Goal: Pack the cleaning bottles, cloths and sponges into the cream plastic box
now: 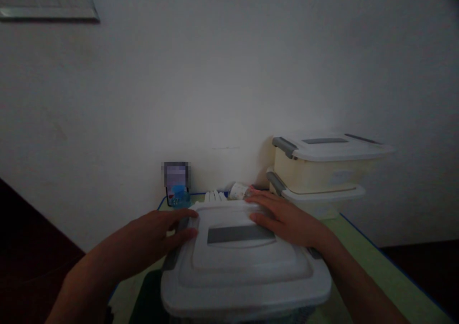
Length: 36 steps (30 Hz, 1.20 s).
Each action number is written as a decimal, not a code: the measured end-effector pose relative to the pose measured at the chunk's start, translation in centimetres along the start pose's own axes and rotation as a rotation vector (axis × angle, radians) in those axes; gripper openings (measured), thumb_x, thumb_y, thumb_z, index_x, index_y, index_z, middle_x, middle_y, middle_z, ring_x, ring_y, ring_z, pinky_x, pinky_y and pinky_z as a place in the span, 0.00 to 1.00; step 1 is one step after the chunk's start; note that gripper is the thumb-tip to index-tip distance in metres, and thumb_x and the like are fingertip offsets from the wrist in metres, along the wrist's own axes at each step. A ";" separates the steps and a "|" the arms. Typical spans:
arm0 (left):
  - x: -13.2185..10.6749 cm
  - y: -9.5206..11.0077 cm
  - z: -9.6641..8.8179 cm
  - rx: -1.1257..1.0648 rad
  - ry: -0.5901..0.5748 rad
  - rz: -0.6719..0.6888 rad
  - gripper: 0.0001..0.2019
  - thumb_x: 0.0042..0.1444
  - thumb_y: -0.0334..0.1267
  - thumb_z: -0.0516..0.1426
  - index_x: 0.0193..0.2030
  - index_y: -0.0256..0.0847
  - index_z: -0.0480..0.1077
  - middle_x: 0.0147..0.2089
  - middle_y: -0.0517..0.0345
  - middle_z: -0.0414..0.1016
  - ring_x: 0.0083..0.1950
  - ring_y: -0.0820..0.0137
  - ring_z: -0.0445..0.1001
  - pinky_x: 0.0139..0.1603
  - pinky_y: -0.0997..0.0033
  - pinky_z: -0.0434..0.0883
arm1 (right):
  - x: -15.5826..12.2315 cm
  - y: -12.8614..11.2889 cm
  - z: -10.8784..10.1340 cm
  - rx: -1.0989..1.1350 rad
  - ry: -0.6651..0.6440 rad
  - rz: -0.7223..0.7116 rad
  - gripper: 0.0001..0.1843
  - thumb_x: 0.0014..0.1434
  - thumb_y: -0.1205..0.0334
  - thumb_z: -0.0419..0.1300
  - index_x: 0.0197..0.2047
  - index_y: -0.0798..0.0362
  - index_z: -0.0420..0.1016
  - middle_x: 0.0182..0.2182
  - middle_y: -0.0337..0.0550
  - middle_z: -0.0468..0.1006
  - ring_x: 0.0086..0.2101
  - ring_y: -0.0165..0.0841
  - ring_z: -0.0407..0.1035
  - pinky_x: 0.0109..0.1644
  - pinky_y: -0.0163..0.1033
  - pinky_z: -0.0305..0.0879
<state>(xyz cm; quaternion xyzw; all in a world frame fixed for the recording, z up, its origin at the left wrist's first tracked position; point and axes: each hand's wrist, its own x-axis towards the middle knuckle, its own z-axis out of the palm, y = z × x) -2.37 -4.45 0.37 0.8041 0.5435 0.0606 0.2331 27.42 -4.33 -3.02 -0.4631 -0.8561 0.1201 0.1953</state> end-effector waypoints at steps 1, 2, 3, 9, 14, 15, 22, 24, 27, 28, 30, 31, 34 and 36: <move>0.0 0.1 0.2 0.043 0.076 0.027 0.23 0.56 0.56 0.51 0.55 0.50 0.68 0.48 0.50 0.73 0.48 0.55 0.71 0.49 0.56 0.65 | 0.0 0.0 0.0 0.001 0.003 -0.002 0.26 0.63 0.50 0.49 0.59 0.55 0.65 0.59 0.49 0.66 0.61 0.41 0.54 0.63 0.49 0.52; 0.0 0.2 0.4 0.076 0.138 0.075 0.21 0.56 0.54 0.52 0.53 0.50 0.70 0.53 0.50 0.70 0.53 0.54 0.68 0.53 0.55 0.63 | -0.1 0.0 0.0 0.004 0.007 -0.004 0.26 0.63 0.50 0.49 0.59 0.55 0.65 0.59 0.49 0.66 0.61 0.40 0.54 0.63 0.49 0.52; 0.1 0.4 0.5 0.092 0.175 0.136 0.19 0.56 0.53 0.53 0.51 0.50 0.71 0.56 0.51 0.67 0.56 0.54 0.65 0.56 0.55 0.61 | -0.1 0.0 0.0 0.006 0.010 -0.005 0.26 0.63 0.50 0.48 0.59 0.55 0.64 0.59 0.49 0.66 0.61 0.41 0.54 0.63 0.49 0.52; 1.1 3.0 1.2 -0.100 -0.040 0.347 0.13 0.58 0.46 0.55 0.48 0.48 0.71 0.52 0.56 0.67 0.51 0.64 0.69 0.55 0.66 0.63 | -0.1 0.1 0.3 0.013 0.024 -0.009 0.26 0.63 0.50 0.50 0.59 0.55 0.65 0.58 0.50 0.67 0.61 0.42 0.55 0.63 0.52 0.51; 1.7 3.6 1.4 -0.114 -0.027 0.394 0.10 0.57 0.41 0.57 0.44 0.46 0.73 0.50 0.58 0.69 0.50 0.66 0.70 0.54 0.68 0.62 | 0.1 0.4 0.6 0.038 0.046 -0.010 0.25 0.62 0.52 0.51 0.57 0.56 0.67 0.58 0.51 0.68 0.60 0.43 0.57 0.63 0.53 0.52; 1.8 3.5 1.5 -0.126 -0.031 0.411 0.10 0.57 0.41 0.57 0.45 0.46 0.73 0.50 0.58 0.69 0.51 0.67 0.70 0.55 0.69 0.62 | 0.1 0.4 0.6 0.037 0.050 -0.011 0.25 0.62 0.52 0.51 0.58 0.56 0.67 0.58 0.51 0.68 0.59 0.42 0.57 0.63 0.52 0.53; 2.4 3.0 1.8 -0.175 -0.034 0.464 0.13 0.56 0.43 0.57 0.47 0.44 0.70 0.52 0.57 0.69 0.54 0.67 0.68 0.56 0.68 0.62 | 0.0 0.5 0.6 0.041 0.050 -0.005 0.24 0.62 0.53 0.51 0.58 0.56 0.66 0.58 0.49 0.68 0.59 0.40 0.58 0.62 0.50 0.53; 2.2 2.8 1.6 -0.168 -0.034 0.460 0.13 0.57 0.43 0.56 0.48 0.45 0.70 0.54 0.57 0.69 0.55 0.67 0.68 0.57 0.68 0.62 | 0.1 0.6 0.7 0.044 0.042 -0.003 0.24 0.62 0.53 0.51 0.58 0.55 0.66 0.58 0.48 0.68 0.60 0.39 0.57 0.63 0.49 0.52; 1.5 1.8 1.0 -0.146 -0.044 0.405 0.15 0.57 0.45 0.55 0.51 0.47 0.69 0.57 0.58 0.67 0.58 0.66 0.66 0.60 0.67 0.60 | -0.2 0.7 0.2 0.030 0.000 0.011 0.25 0.63 0.53 0.50 0.60 0.56 0.64 0.60 0.48 0.65 0.61 0.38 0.54 0.64 0.48 0.49; 1.2 1.4 0.7 -0.134 -0.048 0.368 0.16 0.57 0.46 0.55 0.52 0.48 0.68 0.58 0.59 0.67 0.59 0.65 0.65 0.60 0.66 0.59 | -0.5 0.7 -0.2 0.029 -0.020 0.020 0.27 0.63 0.52 0.49 0.61 0.56 0.63 0.61 0.48 0.63 0.62 0.39 0.53 0.65 0.48 0.48; 0.4 0.5 0.0 -0.114 -0.040 0.268 0.19 0.55 0.49 0.56 0.53 0.50 0.68 0.60 0.59 0.65 0.60 0.63 0.64 0.61 0.64 0.58 | -1.4 0.7 -1.3 0.037 -0.068 0.059 0.28 0.62 0.49 0.49 0.62 0.54 0.62 0.62 0.47 0.62 0.61 0.41 0.54 0.64 0.49 0.50; 0.0 0.1 -0.4 -0.115 -0.026 0.209 0.20 0.54 0.50 0.57 0.53 0.49 0.68 0.60 0.58 0.66 0.59 0.61 0.65 0.60 0.63 0.60 | -2.0 0.6 -2.0 0.050 -0.094 0.103 0.30 0.61 0.47 0.51 0.62 0.53 0.62 0.61 0.47 0.63 0.59 0.43 0.58 0.62 0.50 0.54; -0.8 -0.7 -1.4 -0.172 -0.030 0.049 0.24 0.52 0.51 0.57 0.55 0.45 0.67 0.53 0.53 0.73 0.50 0.60 0.72 0.51 0.63 0.67 | -3.5 0.6 -3.8 0.158 -0.186 0.375 0.28 0.60 0.45 0.50 0.60 0.47 0.65 0.48 0.48 0.77 0.42 0.45 0.74 0.39 0.46 0.74; -0.7 -1.0 -1.5 -0.216 -0.083 -0.008 0.27 0.53 0.52 0.56 0.57 0.42 0.64 0.44 0.52 0.78 0.43 0.61 0.76 0.43 0.65 0.70 | -4.0 0.6 -4.2 0.304 -0.266 0.542 0.31 0.59 0.44 0.49 0.63 0.46 0.60 0.40 0.49 0.80 0.32 0.44 0.77 0.24 0.43 0.74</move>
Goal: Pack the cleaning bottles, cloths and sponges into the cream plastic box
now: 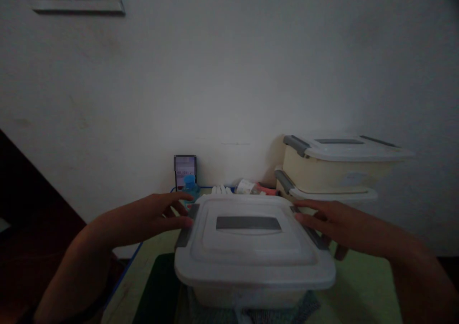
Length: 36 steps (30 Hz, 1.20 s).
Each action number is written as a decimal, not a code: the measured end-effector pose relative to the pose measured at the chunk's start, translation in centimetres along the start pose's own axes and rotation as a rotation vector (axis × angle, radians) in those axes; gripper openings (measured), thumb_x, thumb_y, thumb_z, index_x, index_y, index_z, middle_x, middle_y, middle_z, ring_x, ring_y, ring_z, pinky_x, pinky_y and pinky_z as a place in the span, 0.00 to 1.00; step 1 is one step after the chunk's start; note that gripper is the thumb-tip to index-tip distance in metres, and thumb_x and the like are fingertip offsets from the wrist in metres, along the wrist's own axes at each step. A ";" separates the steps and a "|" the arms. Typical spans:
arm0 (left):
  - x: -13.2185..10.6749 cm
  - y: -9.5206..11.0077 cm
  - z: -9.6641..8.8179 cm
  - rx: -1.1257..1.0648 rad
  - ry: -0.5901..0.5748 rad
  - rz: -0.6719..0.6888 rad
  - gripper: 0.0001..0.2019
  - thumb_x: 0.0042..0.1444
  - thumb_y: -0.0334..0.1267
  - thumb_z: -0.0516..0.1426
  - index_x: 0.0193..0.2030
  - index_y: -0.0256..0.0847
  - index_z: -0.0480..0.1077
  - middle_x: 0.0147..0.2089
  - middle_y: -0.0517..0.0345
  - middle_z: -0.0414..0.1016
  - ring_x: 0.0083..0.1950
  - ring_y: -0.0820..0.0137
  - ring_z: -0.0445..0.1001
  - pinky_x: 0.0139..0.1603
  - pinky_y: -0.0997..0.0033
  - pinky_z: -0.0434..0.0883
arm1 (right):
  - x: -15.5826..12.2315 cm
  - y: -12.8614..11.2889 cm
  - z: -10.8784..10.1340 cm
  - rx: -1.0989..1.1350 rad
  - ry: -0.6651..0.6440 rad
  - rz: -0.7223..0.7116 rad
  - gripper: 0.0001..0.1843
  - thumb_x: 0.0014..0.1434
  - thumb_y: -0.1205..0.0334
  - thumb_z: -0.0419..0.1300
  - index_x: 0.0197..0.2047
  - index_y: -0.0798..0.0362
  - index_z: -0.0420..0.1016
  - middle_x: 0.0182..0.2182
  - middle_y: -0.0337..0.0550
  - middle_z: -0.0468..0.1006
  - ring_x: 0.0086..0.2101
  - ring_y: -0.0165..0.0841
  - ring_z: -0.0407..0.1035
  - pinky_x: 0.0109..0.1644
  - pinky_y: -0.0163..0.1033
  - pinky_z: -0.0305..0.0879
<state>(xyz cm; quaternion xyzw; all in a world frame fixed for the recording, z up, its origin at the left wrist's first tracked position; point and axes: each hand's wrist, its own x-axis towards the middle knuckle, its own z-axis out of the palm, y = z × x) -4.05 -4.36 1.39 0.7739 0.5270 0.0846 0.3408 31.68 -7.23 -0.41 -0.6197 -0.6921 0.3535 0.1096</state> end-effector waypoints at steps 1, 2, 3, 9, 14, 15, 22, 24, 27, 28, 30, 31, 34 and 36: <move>0.2 -0.1 0.0 -0.023 -0.031 -0.017 0.29 0.53 0.52 0.55 0.59 0.40 0.62 0.40 0.52 0.79 0.40 0.61 0.76 0.40 0.66 0.71 | 0.1 0.1 0.0 0.031 -0.021 0.022 0.32 0.59 0.44 0.50 0.63 0.47 0.58 0.39 0.50 0.80 0.31 0.43 0.77 0.22 0.42 0.74; 0.5 -0.2 0.2 -0.048 -0.060 -0.028 0.31 0.54 0.53 0.54 0.61 0.39 0.59 0.38 0.52 0.79 0.37 0.61 0.77 0.38 0.67 0.71 | 0.4 0.1 0.2 0.028 -0.017 0.008 0.32 0.59 0.43 0.50 0.63 0.48 0.59 0.40 0.50 0.80 0.33 0.44 0.77 0.25 0.44 0.75; 0.8 -0.3 0.3 -0.077 -0.082 -0.039 0.33 0.54 0.54 0.54 0.63 0.38 0.57 0.37 0.52 0.79 0.36 0.61 0.77 0.36 0.67 0.71 | 0.8 0.2 0.4 -0.016 0.016 -0.043 0.32 0.59 0.43 0.50 0.62 0.50 0.61 0.43 0.51 0.79 0.36 0.45 0.76 0.33 0.46 0.76; 1.7 -0.7 0.6 -0.300 -0.186 -0.009 0.39 0.54 0.52 0.55 0.68 0.40 0.44 0.37 0.53 0.79 0.35 0.63 0.77 0.35 0.67 0.73 | 2.7 0.2 1.1 -0.132 0.115 -0.211 0.33 0.60 0.42 0.47 0.58 0.59 0.67 0.55 0.54 0.71 0.54 0.48 0.64 0.59 0.50 0.58; 0.7 -0.3 -0.3 -0.507 -0.072 0.125 0.39 0.51 0.48 0.59 0.66 0.41 0.47 0.32 0.58 0.76 0.33 0.65 0.76 0.31 0.71 0.73 | 0.5 -0.7 -0.2 0.005 0.283 -0.137 0.36 0.57 0.38 0.49 0.60 0.54 0.65 0.59 0.50 0.66 0.58 0.48 0.59 0.62 0.51 0.53; 0.6 0.0 -0.2 -0.545 -0.060 0.166 0.40 0.50 0.48 0.60 0.66 0.41 0.47 0.31 0.59 0.76 0.31 0.65 0.76 0.29 0.71 0.73 | -0.3 -0.8 -0.7 0.035 0.325 -0.109 0.37 0.56 0.37 0.49 0.61 0.53 0.64 0.60 0.49 0.65 0.59 0.47 0.59 0.62 0.51 0.53; 2.2 4.9 4.8 -0.655 -0.175 0.247 0.35 0.52 0.44 0.60 0.64 0.44 0.48 0.25 0.66 0.72 0.25 0.70 0.74 0.26 0.71 0.74 | -5.3 1.7 -5.3 -0.033 0.521 0.107 0.40 0.53 0.35 0.51 0.59 0.56 0.66 0.59 0.51 0.66 0.57 0.48 0.61 0.61 0.50 0.54; 2.8 6.3 6.9 -0.683 -0.188 0.268 0.34 0.53 0.44 0.59 0.63 0.43 0.49 0.24 0.67 0.71 0.25 0.71 0.74 0.26 0.70 0.74 | -6.2 3.1 -6.0 -0.116 0.521 0.142 0.37 0.55 0.37 0.48 0.57 0.57 0.69 0.57 0.52 0.69 0.55 0.48 0.64 0.60 0.50 0.57; 3.8 8.0 9.4 -0.725 -0.182 0.313 0.32 0.53 0.46 0.58 0.61 0.41 0.52 0.24 0.66 0.71 0.26 0.70 0.74 0.27 0.69 0.75 | -7.2 5.5 -6.6 -0.193 0.547 0.189 0.33 0.57 0.40 0.48 0.53 0.56 0.73 0.54 0.53 0.73 0.53 0.48 0.66 0.58 0.50 0.60; 4.1 8.6 10.0 -0.740 -0.187 0.329 0.31 0.53 0.47 0.58 0.60 0.40 0.53 0.25 0.66 0.71 0.26 0.70 0.74 0.27 0.69 0.75 | -7.5 6.2 -6.8 -0.204 0.554 0.199 0.31 0.58 0.41 0.49 0.51 0.56 0.74 0.52 0.53 0.74 0.52 0.47 0.67 0.57 0.49 0.61; 4.7 9.8 11.0 -0.764 -0.236 0.362 0.29 0.53 0.48 0.58 0.59 0.39 0.55 0.26 0.64 0.71 0.29 0.70 0.74 0.29 0.68 0.75 | -7.9 7.7 -7.2 -0.239 0.559 0.216 0.27 0.59 0.45 0.49 0.49 0.55 0.75 0.49 0.52 0.76 0.50 0.46 0.70 0.55 0.47 0.63; 4.9 10.4 11.3 -0.769 -0.280 0.380 0.28 0.54 0.48 0.58 0.58 0.39 0.56 0.28 0.63 0.71 0.30 0.70 0.74 0.31 0.68 0.75 | -8.0 8.4 -7.4 -0.258 0.562 0.226 0.25 0.60 0.47 0.49 0.48 0.56 0.75 0.48 0.52 0.77 0.49 0.45 0.71 0.54 0.46 0.64; 5.7 12.2 12.5 -0.761 -0.397 0.463 0.28 0.53 0.45 0.59 0.58 0.37 0.57 0.36 0.55 0.73 0.36 0.69 0.74 0.38 0.65 0.74 | -8.1 10.5 -8.0 -0.314 0.590 0.280 0.22 0.63 0.53 0.46 0.48 0.58 0.74 0.48 0.55 0.77 0.47 0.44 0.71 0.53 0.44 0.64; 6.5 13.0 13.6 -0.746 -0.383 0.523 0.29 0.52 0.45 0.60 0.58 0.36 0.58 0.39 0.53 0.72 0.37 0.69 0.74 0.40 0.64 0.73 | -7.9 11.9 -8.3 -0.345 0.616 0.326 0.20 0.64 0.56 0.46 0.48 0.59 0.73 0.48 0.57 0.75 0.48 0.43 0.70 0.53 0.46 0.63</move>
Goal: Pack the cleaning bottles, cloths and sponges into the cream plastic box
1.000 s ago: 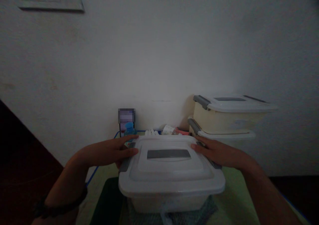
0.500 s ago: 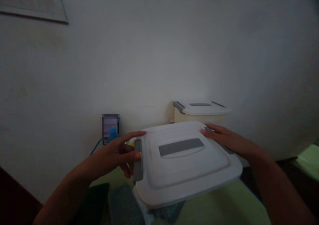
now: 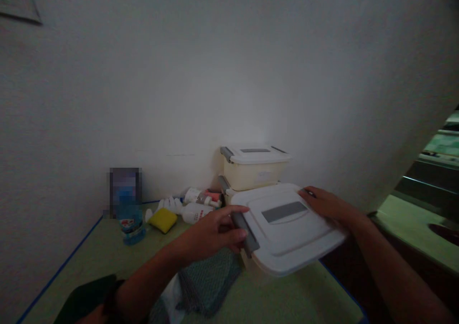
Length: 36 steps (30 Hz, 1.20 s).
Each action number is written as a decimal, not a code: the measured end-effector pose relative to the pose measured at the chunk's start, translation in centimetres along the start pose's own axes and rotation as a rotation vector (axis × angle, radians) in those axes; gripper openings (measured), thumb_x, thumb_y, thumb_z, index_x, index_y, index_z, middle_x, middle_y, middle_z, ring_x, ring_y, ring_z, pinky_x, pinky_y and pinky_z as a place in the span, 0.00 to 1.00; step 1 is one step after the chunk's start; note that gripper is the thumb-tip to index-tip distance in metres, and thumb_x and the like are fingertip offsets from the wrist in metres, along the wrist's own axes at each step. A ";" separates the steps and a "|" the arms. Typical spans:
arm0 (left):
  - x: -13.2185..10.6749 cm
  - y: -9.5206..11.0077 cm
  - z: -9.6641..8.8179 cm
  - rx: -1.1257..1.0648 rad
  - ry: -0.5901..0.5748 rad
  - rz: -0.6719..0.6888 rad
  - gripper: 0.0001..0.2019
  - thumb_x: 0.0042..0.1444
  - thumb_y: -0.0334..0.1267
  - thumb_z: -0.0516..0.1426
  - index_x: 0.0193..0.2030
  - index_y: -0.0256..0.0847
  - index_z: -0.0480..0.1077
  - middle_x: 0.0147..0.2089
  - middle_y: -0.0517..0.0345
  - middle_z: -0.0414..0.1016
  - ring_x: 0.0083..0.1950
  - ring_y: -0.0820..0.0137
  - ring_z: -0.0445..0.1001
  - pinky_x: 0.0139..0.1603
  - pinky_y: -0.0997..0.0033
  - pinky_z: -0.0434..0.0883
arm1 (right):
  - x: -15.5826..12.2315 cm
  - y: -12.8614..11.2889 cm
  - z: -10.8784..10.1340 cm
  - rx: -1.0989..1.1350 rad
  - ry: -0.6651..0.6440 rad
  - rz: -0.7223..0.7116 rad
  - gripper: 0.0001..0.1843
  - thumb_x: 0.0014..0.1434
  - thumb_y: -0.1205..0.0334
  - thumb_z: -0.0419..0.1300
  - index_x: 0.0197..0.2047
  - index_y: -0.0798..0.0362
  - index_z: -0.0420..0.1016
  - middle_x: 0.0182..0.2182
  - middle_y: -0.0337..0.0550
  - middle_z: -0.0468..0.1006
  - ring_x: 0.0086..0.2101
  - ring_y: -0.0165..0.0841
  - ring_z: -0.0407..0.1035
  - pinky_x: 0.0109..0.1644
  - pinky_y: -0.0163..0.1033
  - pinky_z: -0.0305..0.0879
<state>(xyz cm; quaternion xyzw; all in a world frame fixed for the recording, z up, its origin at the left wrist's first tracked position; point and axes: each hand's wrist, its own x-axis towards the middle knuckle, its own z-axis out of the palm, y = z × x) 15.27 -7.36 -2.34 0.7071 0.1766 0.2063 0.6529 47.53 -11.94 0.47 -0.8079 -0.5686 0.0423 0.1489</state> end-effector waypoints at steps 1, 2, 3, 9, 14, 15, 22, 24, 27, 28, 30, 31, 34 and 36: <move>0.7 -0.5 0.3 0.014 0.004 0.006 0.28 0.53 0.45 0.59 0.58 0.37 0.58 0.38 0.53 0.72 0.37 0.69 0.74 0.40 0.64 0.72 | 0.2 0.5 0.3 -0.015 0.009 0.016 0.18 0.65 0.57 0.47 0.48 0.58 0.72 0.49 0.56 0.75 0.47 0.41 0.70 0.53 0.47 0.63; 1.3 -1.0 0.5 0.022 0.006 -0.004 0.27 0.53 0.45 0.59 0.57 0.38 0.59 0.37 0.55 0.71 0.36 0.69 0.73 0.41 0.63 0.72 | 0.4 1.0 0.7 -0.028 0.016 0.028 0.17 0.65 0.57 0.49 0.49 0.57 0.71 0.49 0.53 0.74 0.47 0.40 0.70 0.52 0.48 0.64; 1.9 -1.6 0.7 0.022 0.016 -0.016 0.26 0.53 0.45 0.59 0.57 0.38 0.59 0.35 0.57 0.70 0.35 0.69 0.73 0.40 0.63 0.73 | 0.6 1.5 1.2 -0.037 0.019 0.034 0.15 0.64 0.57 0.51 0.49 0.55 0.70 0.49 0.50 0.73 0.46 0.38 0.70 0.51 0.49 0.65; 4.1 -4.1 0.7 0.078 0.083 -0.065 0.22 0.57 0.47 0.53 0.56 0.39 0.59 0.33 0.60 0.66 0.33 0.71 0.72 0.36 0.66 0.72 | 1.0 2.8 4.8 -0.096 0.052 0.021 0.15 0.62 0.58 0.55 0.50 0.54 0.69 0.47 0.46 0.72 0.42 0.35 0.71 0.44 0.47 0.69; 3.6 -3.7 0.1 0.346 0.086 0.003 0.21 0.60 0.50 0.49 0.56 0.43 0.61 0.37 0.57 0.70 0.37 0.67 0.71 0.39 0.64 0.70 | 1.3 2.6 5.8 -0.193 0.183 0.004 0.16 0.64 0.55 0.51 0.49 0.56 0.70 0.45 0.50 0.73 0.42 0.37 0.70 0.45 0.47 0.67; 3.4 -3.5 0.0 0.444 0.104 0.046 0.20 0.61 0.50 0.48 0.55 0.44 0.62 0.41 0.55 0.71 0.42 0.66 0.71 0.45 0.62 0.69 | 1.4 2.4 5.8 -0.210 0.206 -0.010 0.17 0.64 0.55 0.50 0.49 0.57 0.70 0.44 0.54 0.74 0.42 0.39 0.70 0.45 0.48 0.66; 2.8 -5.3 0.4 0.687 0.282 0.135 0.21 0.63 0.51 0.43 0.58 0.49 0.62 0.55 0.51 0.60 0.59 0.61 0.60 0.63 0.54 0.56 | 0.6 0.6 5.5 -0.263 0.265 -0.177 0.17 0.63 0.61 0.46 0.43 0.54 0.75 0.41 0.54 0.76 0.46 0.44 0.66 0.49 0.48 0.60; 2.9 -6.3 0.8 0.656 0.342 0.170 0.20 0.64 0.50 0.42 0.58 0.49 0.62 0.61 0.51 0.52 0.64 0.60 0.54 0.66 0.53 0.51 | 0.4 0.3 5.4 -0.264 0.261 -0.210 0.17 0.63 0.61 0.45 0.43 0.53 0.75 0.42 0.53 0.76 0.46 0.43 0.67 0.49 0.46 0.61; 3.1 -7.4 1.5 0.591 0.395 0.230 0.19 0.65 0.47 0.41 0.57 0.47 0.61 0.66 0.52 0.42 0.67 0.61 0.48 0.68 0.54 0.47 | 0.3 0.1 5.4 -0.271 0.251 -0.236 0.19 0.64 0.59 0.44 0.44 0.55 0.75 0.42 0.54 0.76 0.45 0.42 0.67 0.49 0.46 0.62; 3.1 -7.6 1.7 0.569 0.404 0.250 0.18 0.65 0.46 0.40 0.57 0.47 0.61 0.67 0.53 0.42 0.68 0.61 0.47 0.68 0.54 0.46 | 0.4 0.1 5.3 -0.274 0.246 -0.244 0.20 0.64 0.59 0.43 0.45 0.56 0.74 0.43 0.54 0.76 0.45 0.43 0.67 0.50 0.46 0.61; 3.2 -7.8 2.0 0.537 0.417 0.277 0.18 0.65 0.45 0.40 0.56 0.46 0.61 0.66 0.52 0.42 0.69 0.62 0.45 0.68 0.53 0.46 | 0.5 0.1 5.4 -0.277 0.238 -0.255 0.21 0.64 0.59 0.43 0.45 0.59 0.74 0.43 0.56 0.76 0.46 0.44 0.66 0.51 0.47 0.61; 3.3 -7.9 2.0 0.527 0.417 0.284 0.18 0.65 0.45 0.40 0.56 0.46 0.61 0.66 0.52 0.43 0.69 0.62 0.44 0.69 0.53 0.45 | 0.6 0.1 5.4 -0.275 0.236 -0.259 0.22 0.64 0.59 0.43 0.45 0.60 0.74 0.43 0.57 0.76 0.46 0.44 0.66 0.52 0.48 0.60; 3.3 -7.8 2.0 0.510 0.403 0.291 0.16 0.66 0.44 0.41 0.55 0.46 0.61 0.66 0.53 0.44 0.68 0.64 0.45 0.69 0.55 0.46 | 0.6 0.2 5.5 -0.265 0.238 -0.262 0.21 0.64 0.59 0.43 0.45 0.60 0.74 0.42 0.57 0.76 0.46 0.45 0.66 0.52 0.49 0.60; 3.3 -7.8 1.9 0.505 0.399 0.293 0.16 0.66 0.43 0.41 0.54 0.47 0.61 0.65 0.53 0.44 0.68 0.66 0.46 0.69 0.57 0.46 | 0.6 0.2 5.5 -0.256 0.242 -0.266 0.20 0.64 0.60 0.43 0.44 0.58 0.75 0.42 0.55 0.77 0.47 0.45 0.66 0.52 0.50 0.60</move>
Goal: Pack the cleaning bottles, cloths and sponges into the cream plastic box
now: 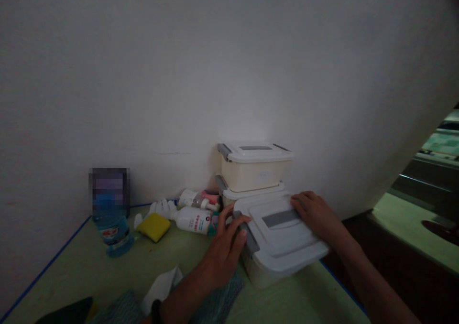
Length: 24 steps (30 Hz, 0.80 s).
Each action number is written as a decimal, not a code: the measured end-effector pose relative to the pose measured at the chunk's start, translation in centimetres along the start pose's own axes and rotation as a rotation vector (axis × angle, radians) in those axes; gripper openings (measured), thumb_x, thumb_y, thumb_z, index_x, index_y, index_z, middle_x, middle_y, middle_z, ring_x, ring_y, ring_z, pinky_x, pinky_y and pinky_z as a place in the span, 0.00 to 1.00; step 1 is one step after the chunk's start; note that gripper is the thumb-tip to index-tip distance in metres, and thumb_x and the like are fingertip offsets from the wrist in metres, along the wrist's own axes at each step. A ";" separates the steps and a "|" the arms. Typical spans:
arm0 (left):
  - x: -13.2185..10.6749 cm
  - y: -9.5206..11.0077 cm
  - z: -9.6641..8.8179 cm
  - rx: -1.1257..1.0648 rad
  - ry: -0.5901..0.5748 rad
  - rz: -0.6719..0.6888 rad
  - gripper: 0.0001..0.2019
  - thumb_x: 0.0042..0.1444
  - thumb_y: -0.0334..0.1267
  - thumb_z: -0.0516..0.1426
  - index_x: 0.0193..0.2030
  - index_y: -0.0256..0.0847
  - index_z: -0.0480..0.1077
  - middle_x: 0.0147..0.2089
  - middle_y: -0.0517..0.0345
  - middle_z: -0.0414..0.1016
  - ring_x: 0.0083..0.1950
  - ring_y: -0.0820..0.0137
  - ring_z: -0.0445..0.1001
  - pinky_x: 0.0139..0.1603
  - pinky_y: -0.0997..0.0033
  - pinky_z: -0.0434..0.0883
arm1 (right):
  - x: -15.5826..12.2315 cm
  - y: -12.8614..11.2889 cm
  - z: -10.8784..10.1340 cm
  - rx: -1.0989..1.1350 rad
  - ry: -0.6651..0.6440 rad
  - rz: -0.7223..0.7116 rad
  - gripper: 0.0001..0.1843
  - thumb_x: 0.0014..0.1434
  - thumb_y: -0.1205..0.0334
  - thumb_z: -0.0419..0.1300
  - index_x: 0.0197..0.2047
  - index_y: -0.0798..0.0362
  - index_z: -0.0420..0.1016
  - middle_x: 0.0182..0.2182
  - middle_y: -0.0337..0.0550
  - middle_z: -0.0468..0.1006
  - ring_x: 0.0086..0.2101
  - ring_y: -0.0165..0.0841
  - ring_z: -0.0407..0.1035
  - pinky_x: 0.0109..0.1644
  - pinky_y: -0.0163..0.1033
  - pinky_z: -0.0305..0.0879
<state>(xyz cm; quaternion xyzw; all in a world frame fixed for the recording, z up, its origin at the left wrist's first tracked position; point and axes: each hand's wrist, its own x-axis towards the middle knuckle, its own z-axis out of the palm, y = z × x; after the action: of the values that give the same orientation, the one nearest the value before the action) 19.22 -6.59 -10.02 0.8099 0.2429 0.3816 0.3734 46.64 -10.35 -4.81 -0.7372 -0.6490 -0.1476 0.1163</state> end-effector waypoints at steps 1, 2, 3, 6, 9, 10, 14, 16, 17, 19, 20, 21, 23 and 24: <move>0.0 0.0 0.0 0.000 0.002 -0.001 0.15 0.66 0.43 0.41 0.54 0.47 0.61 0.65 0.54 0.43 0.68 0.66 0.46 0.69 0.58 0.46 | 0.0 0.0 0.0 0.004 0.002 -0.002 0.20 0.63 0.60 0.43 0.44 0.57 0.75 0.42 0.55 0.77 0.47 0.45 0.66 0.52 0.49 0.60; 0.0 0.0 0.0 0.000 0.005 -0.004 0.15 0.66 0.43 0.41 0.54 0.48 0.61 0.65 0.54 0.43 0.68 0.67 0.46 0.69 0.58 0.46 | 0.0 0.0 0.0 0.009 0.003 -0.003 0.20 0.63 0.60 0.43 0.43 0.57 0.75 0.42 0.55 0.77 0.47 0.45 0.66 0.52 0.49 0.60; 0.0 -0.1 0.0 0.001 0.006 -0.004 0.15 0.66 0.43 0.41 0.54 0.48 0.61 0.65 0.54 0.43 0.68 0.66 0.46 0.69 0.58 0.46 | -0.1 0.1 0.0 0.014 0.004 -0.003 0.20 0.63 0.60 0.43 0.43 0.57 0.75 0.42 0.55 0.77 0.47 0.45 0.66 0.52 0.49 0.60; -0.1 -0.2 0.0 0.010 0.009 -0.002 0.16 0.66 0.43 0.41 0.54 0.47 0.62 0.66 0.53 0.42 0.68 0.64 0.45 0.68 0.56 0.46 | -0.1 0.2 0.1 0.031 0.009 0.009 0.20 0.63 0.60 0.44 0.44 0.59 0.75 0.42 0.56 0.76 0.46 0.46 0.66 0.52 0.50 0.61; -0.1 -0.3 0.0 0.023 0.022 0.002 0.16 0.66 0.44 0.40 0.55 0.47 0.61 0.66 0.54 0.42 0.68 0.63 0.44 0.68 0.55 0.46 | -0.2 0.3 0.2 0.054 0.019 0.038 0.21 0.63 0.59 0.44 0.45 0.60 0.74 0.43 0.58 0.75 0.46 0.46 0.67 0.51 0.50 0.61; -0.1 -0.3 0.0 0.029 0.029 0.005 0.16 0.65 0.44 0.41 0.54 0.47 0.62 0.65 0.54 0.43 0.68 0.63 0.45 0.68 0.56 0.47 | -0.2 0.3 0.2 0.063 0.021 0.047 0.21 0.63 0.58 0.44 0.45 0.60 0.74 0.44 0.58 0.74 0.46 0.45 0.67 0.51 0.49 0.61; 0.4 0.0 0.0 0.063 0.078 -0.001 0.13 0.64 0.42 0.44 0.48 0.45 0.65 0.61 0.52 0.48 0.64 0.63 0.51 0.65 0.58 0.52 | -0.2 0.0 0.1 0.108 0.021 0.075 0.19 0.62 0.58 0.46 0.45 0.56 0.75 0.44 0.55 0.74 0.46 0.44 0.67 0.51 0.49 0.60; 0.9 0.2 0.0 0.068 0.119 -0.027 0.11 0.63 0.41 0.45 0.43 0.43 0.67 0.57 0.51 0.52 0.63 0.62 0.52 0.65 0.57 0.53 | -0.2 -0.3 -0.1 0.139 0.023 0.090 0.18 0.62 0.59 0.47 0.45 0.55 0.75 0.44 0.55 0.74 0.46 0.44 0.67 0.53 0.49 0.59; 1.2 0.3 0.0 0.052 0.142 -0.042 0.10 0.62 0.40 0.47 0.41 0.42 0.68 0.55 0.51 0.55 0.62 0.62 0.54 0.64 0.57 0.53 | -0.2 -0.3 -0.1 0.159 0.023 0.100 0.17 0.61 0.59 0.48 0.44 0.55 0.75 0.44 0.55 0.74 0.46 0.44 0.67 0.53 0.49 0.59; 1.9 0.3 -0.3 -0.009 0.192 -0.067 0.08 0.60 0.39 0.50 0.43 0.42 0.67 0.53 0.51 0.59 0.60 0.63 0.57 0.64 0.58 0.54 | -0.2 -0.4 -0.3 0.212 0.025 0.128 0.16 0.61 0.59 0.50 0.43 0.55 0.76 0.44 0.54 0.74 0.47 0.44 0.66 0.53 0.48 0.58; 2.4 0.2 -0.6 -0.045 0.219 -0.078 0.10 0.59 0.39 0.51 0.46 0.42 0.66 0.52 0.51 0.60 0.59 0.63 0.59 0.63 0.59 0.55 | -0.1 -0.3 -0.4 0.246 0.027 0.149 0.14 0.60 0.59 0.52 0.42 0.55 0.76 0.43 0.54 0.74 0.47 0.44 0.67 0.53 0.48 0.59; 3.0 0.1 -0.9 -0.073 0.253 -0.090 0.14 0.58 0.39 0.52 0.51 0.42 0.62 0.53 0.50 0.61 0.59 0.63 0.60 0.62 0.58 0.56 | 0.1 -0.1 -0.5 0.284 0.031 0.176 0.13 0.60 0.60 0.53 0.42 0.55 0.76 0.43 0.54 0.75 0.47 0.44 0.67 0.53 0.48 0.60; 4.6 -0.2 -1.8 -0.091 0.326 -0.121 0.22 0.56 0.39 0.53 0.57 0.40 0.55 0.56 0.46 0.58 0.60 0.62 0.59 0.61 0.56 0.57 | 0.9 0.2 -0.8 0.377 0.053 0.248 0.12 0.60 0.59 0.56 0.43 0.55 0.75 0.44 0.51 0.74 0.46 0.41 0.68 0.52 0.48 0.62; 5.5 -0.4 -2.3 -0.099 0.379 -0.140 0.24 0.55 0.39 0.53 0.58 0.40 0.53 0.58 0.45 0.56 0.60 0.61 0.58 0.61 0.55 0.57 | 1.5 0.4 -0.9 0.433 0.071 0.290 0.12 0.60 0.59 0.56 0.45 0.55 0.73 0.45 0.50 0.74 0.45 0.39 0.68 0.51 0.49 0.63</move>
<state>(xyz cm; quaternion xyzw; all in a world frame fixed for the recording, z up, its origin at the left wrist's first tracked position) 20.61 -1.65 -6.94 0.6855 0.3455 0.5116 0.3860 47.10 -9.36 -3.44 -0.7750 -0.5483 -0.0129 0.3140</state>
